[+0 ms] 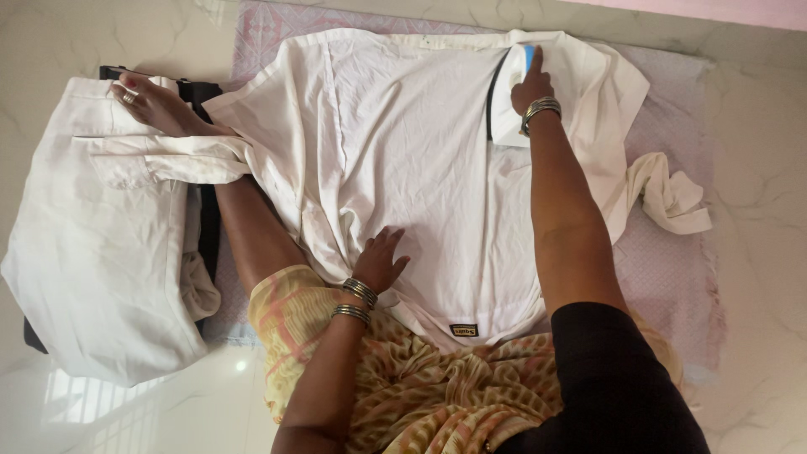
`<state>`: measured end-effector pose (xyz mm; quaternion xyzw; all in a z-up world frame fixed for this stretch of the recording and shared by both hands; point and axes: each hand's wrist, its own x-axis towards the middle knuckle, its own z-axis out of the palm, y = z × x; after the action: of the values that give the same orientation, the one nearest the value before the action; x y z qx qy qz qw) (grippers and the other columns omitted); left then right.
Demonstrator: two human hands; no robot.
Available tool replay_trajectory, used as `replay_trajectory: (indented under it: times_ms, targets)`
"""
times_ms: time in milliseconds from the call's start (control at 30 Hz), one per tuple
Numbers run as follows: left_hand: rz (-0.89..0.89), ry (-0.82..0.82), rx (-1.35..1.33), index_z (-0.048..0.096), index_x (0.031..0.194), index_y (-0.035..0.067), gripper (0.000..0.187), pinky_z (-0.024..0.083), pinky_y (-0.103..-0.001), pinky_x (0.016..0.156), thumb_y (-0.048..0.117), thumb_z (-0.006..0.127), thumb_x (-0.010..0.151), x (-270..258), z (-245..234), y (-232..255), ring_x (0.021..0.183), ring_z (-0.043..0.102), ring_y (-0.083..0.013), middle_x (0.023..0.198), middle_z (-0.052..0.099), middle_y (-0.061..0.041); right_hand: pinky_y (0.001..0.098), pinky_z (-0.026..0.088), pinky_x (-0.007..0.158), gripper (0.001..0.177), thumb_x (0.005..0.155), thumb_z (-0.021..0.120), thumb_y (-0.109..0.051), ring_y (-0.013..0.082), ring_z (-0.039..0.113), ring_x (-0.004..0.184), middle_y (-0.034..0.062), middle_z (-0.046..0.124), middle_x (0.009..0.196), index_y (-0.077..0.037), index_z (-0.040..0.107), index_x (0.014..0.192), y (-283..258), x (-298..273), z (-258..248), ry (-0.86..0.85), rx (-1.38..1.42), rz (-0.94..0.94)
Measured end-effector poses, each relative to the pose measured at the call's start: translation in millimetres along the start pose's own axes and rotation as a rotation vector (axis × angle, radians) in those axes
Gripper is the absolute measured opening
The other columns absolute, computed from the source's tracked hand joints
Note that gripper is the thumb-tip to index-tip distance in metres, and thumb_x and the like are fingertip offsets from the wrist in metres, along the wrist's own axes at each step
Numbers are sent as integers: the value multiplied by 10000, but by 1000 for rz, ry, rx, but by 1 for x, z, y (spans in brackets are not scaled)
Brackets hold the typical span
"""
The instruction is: The person irons a white shirt laid out on a cloth on the floor. They use an electric iron to smooth the fabric, adjusting the shirt and sleeves as needed.
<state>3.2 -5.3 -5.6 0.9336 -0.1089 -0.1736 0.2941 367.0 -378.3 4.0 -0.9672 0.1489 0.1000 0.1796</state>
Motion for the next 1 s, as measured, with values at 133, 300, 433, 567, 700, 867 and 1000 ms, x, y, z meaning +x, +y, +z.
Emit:
replay_trajectory:
  times_ms: [133,300,433,567,700,867,1000]
  targets:
    - [2,0,-4,403,1528,143,691,423,-516,1096,398,668,943,0,-3,2,1308,484,-478,1540,413,-256,544,459,1081,929,968,548,-222,475,556,1283,316,465,1469,-268,-77,1654,-34,-11,3,-51,-33,-81]
    - [-20,-4,-22,413,1522,165,685,458,-514,1066,391,676,932,-3,-3,5,1297,501,-480,1541,420,-246,553,472,1074,915,982,543,-232,491,550,1293,311,440,1511,-295,-67,1661,-70,-26,-1,-93,-73,-181]
    - [-65,-17,-28,406,1527,189,693,481,-517,1048,402,678,927,-6,-10,9,1321,505,-455,1565,402,-222,542,476,1087,916,979,531,-224,472,551,1313,279,435,1537,-317,-79,1657,-101,-35,-4,-151,-81,-191]
    - [-180,-4,61,356,1553,204,776,471,-550,1025,409,720,899,-7,-19,12,1356,444,-449,1597,300,-242,542,463,1094,917,983,531,-226,470,530,1333,284,404,1553,-316,-89,1653,-124,-35,1,-152,-102,-213]
    - [-248,55,49,339,1572,214,828,464,-548,1061,418,740,877,-11,-26,15,1377,423,-447,1592,296,-252,542,458,1100,913,977,529,-211,466,518,1348,283,384,1568,-322,-80,1650,-140,-29,6,-165,-93,-220]
    - [-345,-42,20,293,1581,239,850,474,-564,1033,426,729,877,-10,-33,11,1421,388,-433,1635,228,-243,544,456,1099,915,987,542,-221,468,526,1337,291,412,1542,-313,-78,1652,-161,-22,24,-134,-96,-280]
    - [-264,25,26,293,1592,227,887,459,-546,1069,426,758,864,-10,-26,2,1403,387,-466,1621,224,-287,550,495,1049,912,979,535,-201,457,562,1297,272,455,1505,-296,-78,1649,-172,-21,36,-159,-77,-307]
